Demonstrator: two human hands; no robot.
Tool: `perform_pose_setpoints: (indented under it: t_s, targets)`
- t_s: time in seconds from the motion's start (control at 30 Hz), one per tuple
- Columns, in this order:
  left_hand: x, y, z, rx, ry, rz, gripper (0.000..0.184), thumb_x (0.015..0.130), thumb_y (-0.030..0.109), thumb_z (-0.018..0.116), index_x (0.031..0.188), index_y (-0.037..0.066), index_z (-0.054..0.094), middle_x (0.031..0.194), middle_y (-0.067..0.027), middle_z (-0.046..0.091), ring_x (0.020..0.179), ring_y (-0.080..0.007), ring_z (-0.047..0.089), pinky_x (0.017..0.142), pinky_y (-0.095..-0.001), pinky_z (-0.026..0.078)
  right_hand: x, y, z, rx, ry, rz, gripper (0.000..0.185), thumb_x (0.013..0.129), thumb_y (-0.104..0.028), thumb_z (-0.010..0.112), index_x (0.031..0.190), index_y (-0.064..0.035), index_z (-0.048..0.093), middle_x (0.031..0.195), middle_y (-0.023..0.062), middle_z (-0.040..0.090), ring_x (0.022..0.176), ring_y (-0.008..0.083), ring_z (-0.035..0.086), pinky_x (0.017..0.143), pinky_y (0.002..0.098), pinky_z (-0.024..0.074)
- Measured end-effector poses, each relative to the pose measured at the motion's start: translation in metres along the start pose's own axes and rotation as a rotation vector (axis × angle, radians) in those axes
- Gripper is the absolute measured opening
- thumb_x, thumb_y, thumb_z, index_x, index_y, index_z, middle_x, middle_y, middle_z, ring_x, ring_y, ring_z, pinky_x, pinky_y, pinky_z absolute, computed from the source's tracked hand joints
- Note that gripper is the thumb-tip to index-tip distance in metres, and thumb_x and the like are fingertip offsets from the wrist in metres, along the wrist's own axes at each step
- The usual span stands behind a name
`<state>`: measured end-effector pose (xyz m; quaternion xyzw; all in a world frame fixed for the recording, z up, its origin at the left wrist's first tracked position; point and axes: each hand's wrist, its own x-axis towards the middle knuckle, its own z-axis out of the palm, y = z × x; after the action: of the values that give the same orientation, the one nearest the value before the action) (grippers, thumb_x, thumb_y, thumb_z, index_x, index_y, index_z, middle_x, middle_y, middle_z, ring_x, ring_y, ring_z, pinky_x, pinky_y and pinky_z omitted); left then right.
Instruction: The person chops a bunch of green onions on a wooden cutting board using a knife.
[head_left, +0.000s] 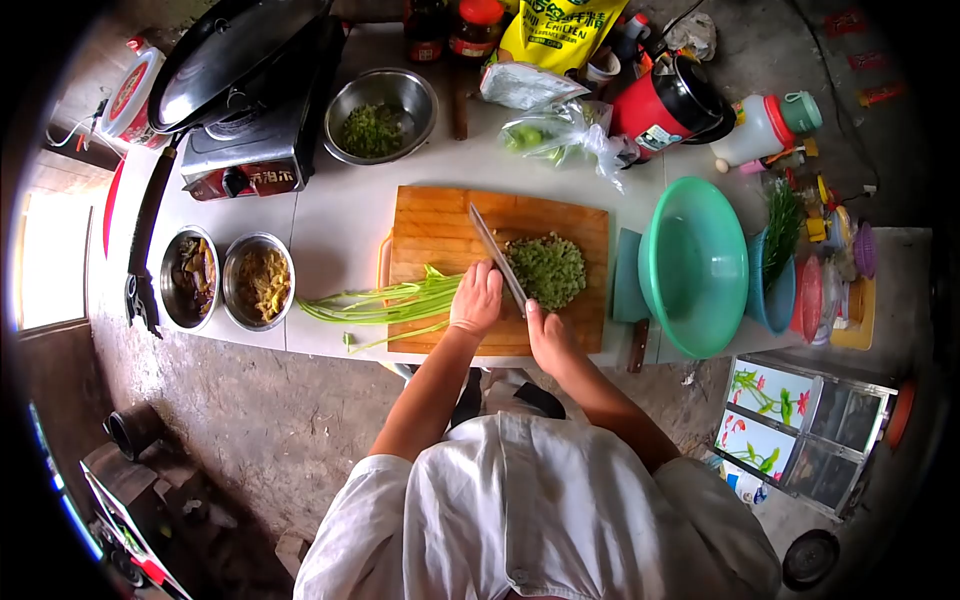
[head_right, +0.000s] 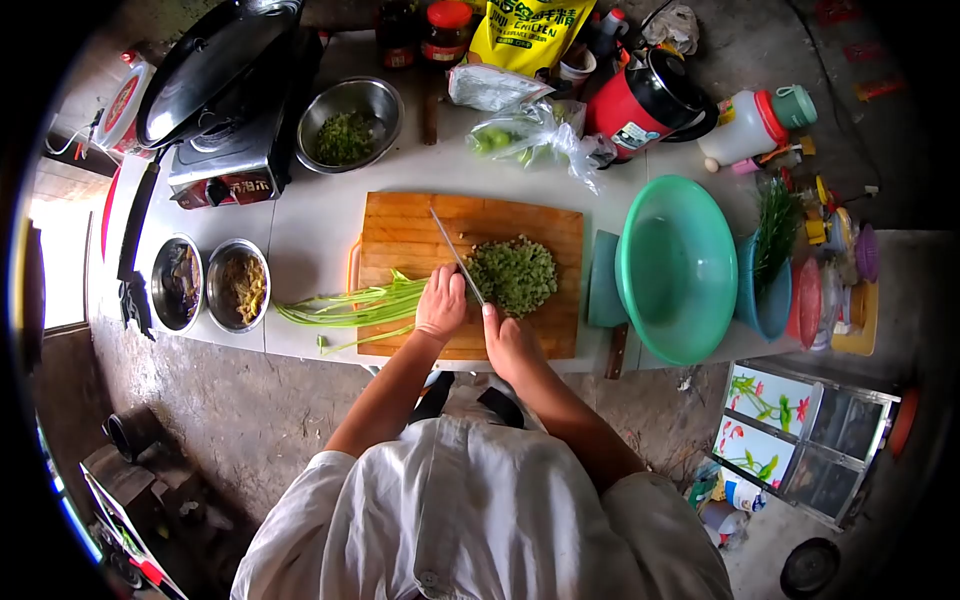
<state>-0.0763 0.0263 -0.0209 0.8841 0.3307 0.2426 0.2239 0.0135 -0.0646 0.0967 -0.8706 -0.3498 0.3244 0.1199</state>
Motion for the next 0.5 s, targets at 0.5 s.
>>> perform_pose_setpoints:
  t_s: [0.5]
  targets:
    - [0.003,0.004,-0.011,0.123,0.002,0.007,0.015,0.075,0.013,0.049,0.086,0.004,0.049,0.107,-0.0152,0.051,0.1,-0.0314,0.048,0.095,-0.0425,0.036,0.012,-0.001,0.017,-0.051,0.022,0.027,0.073,0.09,-0.053,0.028,0.065,0.007,0.061,0.07,0.0314,0.057,0.073,0.047,0.058,0.068,0.0508,0.047]
